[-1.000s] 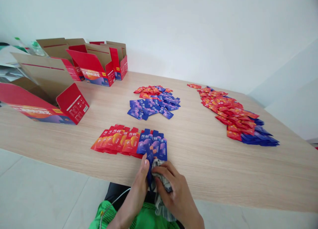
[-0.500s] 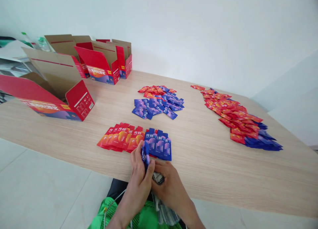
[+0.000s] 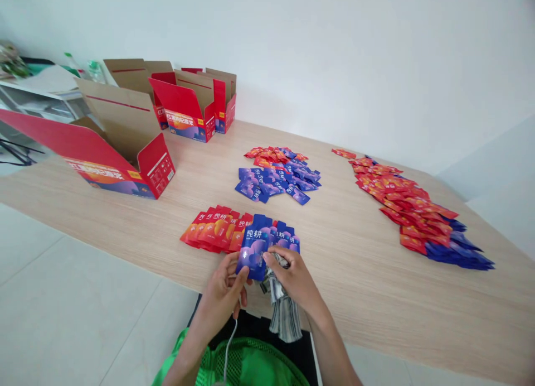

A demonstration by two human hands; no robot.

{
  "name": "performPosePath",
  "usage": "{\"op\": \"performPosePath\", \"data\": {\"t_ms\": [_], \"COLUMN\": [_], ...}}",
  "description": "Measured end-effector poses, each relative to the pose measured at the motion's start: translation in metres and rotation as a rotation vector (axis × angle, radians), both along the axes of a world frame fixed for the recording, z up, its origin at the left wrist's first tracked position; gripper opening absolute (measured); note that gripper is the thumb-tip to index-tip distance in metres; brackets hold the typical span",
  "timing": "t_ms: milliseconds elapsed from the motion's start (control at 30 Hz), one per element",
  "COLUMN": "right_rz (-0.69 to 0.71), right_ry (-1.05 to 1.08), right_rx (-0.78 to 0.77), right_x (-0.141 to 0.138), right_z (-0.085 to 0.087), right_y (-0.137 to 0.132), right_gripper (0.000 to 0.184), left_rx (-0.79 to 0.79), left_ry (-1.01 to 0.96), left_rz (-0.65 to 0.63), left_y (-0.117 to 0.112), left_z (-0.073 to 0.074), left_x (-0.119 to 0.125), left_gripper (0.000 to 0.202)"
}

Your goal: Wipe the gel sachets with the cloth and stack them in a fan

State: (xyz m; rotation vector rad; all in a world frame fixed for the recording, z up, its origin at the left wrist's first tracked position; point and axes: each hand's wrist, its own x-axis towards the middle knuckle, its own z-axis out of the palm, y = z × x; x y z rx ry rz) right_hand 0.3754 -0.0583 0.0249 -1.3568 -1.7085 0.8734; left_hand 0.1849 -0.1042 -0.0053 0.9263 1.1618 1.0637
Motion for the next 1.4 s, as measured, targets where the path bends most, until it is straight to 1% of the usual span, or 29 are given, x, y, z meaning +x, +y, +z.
{"op": "performPosePath", "data": {"t_ms": [67, 133, 233, 333, 400, 500, 600, 700, 800, 867, 933, 967, 1000, 1033, 1067, 1100, 1133, 1200, 1233, 1300, 1333, 1400], "right_rz": [0.068, 0.133, 0.175, 0.176, 0.173, 0.188, 0.240, 0.306, 0.429, 0.542, 0.665, 0.737, 0.783, 0.794, 0.766, 0.681, 0.560, 0.238, 0.143, 0.040, -0.006, -0.065], "right_ry": [-0.112, -0.308, -0.527, -0.624, -0.694, -0.786, -0.842, -0.854, -0.809, -0.738, -0.591, -0.448, -0.313, -0.215, -0.161, -0.160, -0.217, -0.425, -0.505, -0.616, -0.672, -0.764], "right_rx": [-0.033, -0.087, -0.148, -0.182, -0.212, -0.266, -0.318, -0.370, -0.443, -0.486, -0.488, -0.462, -0.430, -0.412, -0.415, -0.415, -0.410, -0.359, -0.351, -0.353, -0.363, -0.388], "right_x": [-0.005, -0.012, -0.024, -0.035, -0.041, -0.050, -0.058, -0.059, -0.045, -0.022, 0.011, 0.031, 0.052, 0.073, 0.094, 0.113, 0.130, 0.155, 0.162, 0.167, 0.165, 0.155], "right_z": [0.003, 0.009, 0.017, 0.023, 0.027, 0.035, 0.041, 0.043, 0.049, 0.057, 0.065, 0.069, 0.070, 0.071, 0.069, 0.066, 0.062, 0.051, 0.045, 0.032, 0.026, 0.016], "right_y": [0.010, 0.020, 0.035, 0.050, 0.061, 0.075, 0.087, 0.097, 0.104, 0.104, 0.100, 0.096, 0.091, 0.087, 0.084, 0.083, 0.085, 0.100, 0.113, 0.147, 0.166, 0.201], "right_gripper": [0.032, 0.032, 0.031, 0.031, 0.029, 0.028, 0.029, 0.035, 0.039, 0.041, 0.045, 0.050, 0.055, 0.058, 0.060, 0.060, 0.057, 0.047, 0.040, 0.029, 0.027, 0.030], "left_rx": [-0.025, -0.020, 0.020, 0.105, 0.142, 0.187, 0.242, 0.251, 0.249, 0.251, 0.255, 0.260, 0.268, 0.281, 0.300, 0.324, 0.353, 0.410, 0.434, 0.478, 0.509, 0.598], "left_ry": [-0.004, 0.007, 0.090, 0.188, 0.255, 0.424, 0.595, 0.663, 0.711, 0.734, 0.764, 0.780, 0.798, 0.814, 0.825, 0.826, 0.821, 0.800, 0.788, 0.779, 0.784, 0.807], "left_rz": [0.025, 0.062, 0.129, 0.237, 0.283, 0.321, 0.364, 0.394, 0.399, 0.391, 0.389, 0.394, 0.399, 0.391, 0.366, 0.319, 0.252, 0.115, 0.064, 0.007, -0.007, -0.032], "left_y": [0.005, 0.009, 0.016, 0.025, 0.031, 0.041, 0.049, 0.053, 0.052, 0.050, 0.046, 0.043, 0.041, 0.038, 0.034, 0.030, 0.026, 0.017, 0.013, 0.007, 0.004, 0.002], "left_z": [-0.002, -0.005, -0.008, -0.009, -0.011, -0.017, -0.026, -0.032, -0.034, -0.031, -0.025, -0.021, -0.017, -0.014, -0.012, -0.011, -0.012, -0.021, -0.028, -0.043, -0.050, -0.059], "left_x": [-0.006, -0.012, -0.017, -0.015, -0.013, -0.012, -0.015, -0.018, -0.020, -0.022, -0.023, -0.024, -0.025, -0.025, -0.025, -0.024, -0.023, -0.016, -0.011, -0.001, 0.003, 0.010], "left_gripper": [0.066, 0.068, 0.071, 0.067, 0.063, 0.061, 0.057, 0.049, 0.041, 0.037, 0.037, 0.038, 0.039, 0.039, 0.039, 0.039, 0.040, 0.040, 0.041, 0.041, 0.040, 0.038]}}
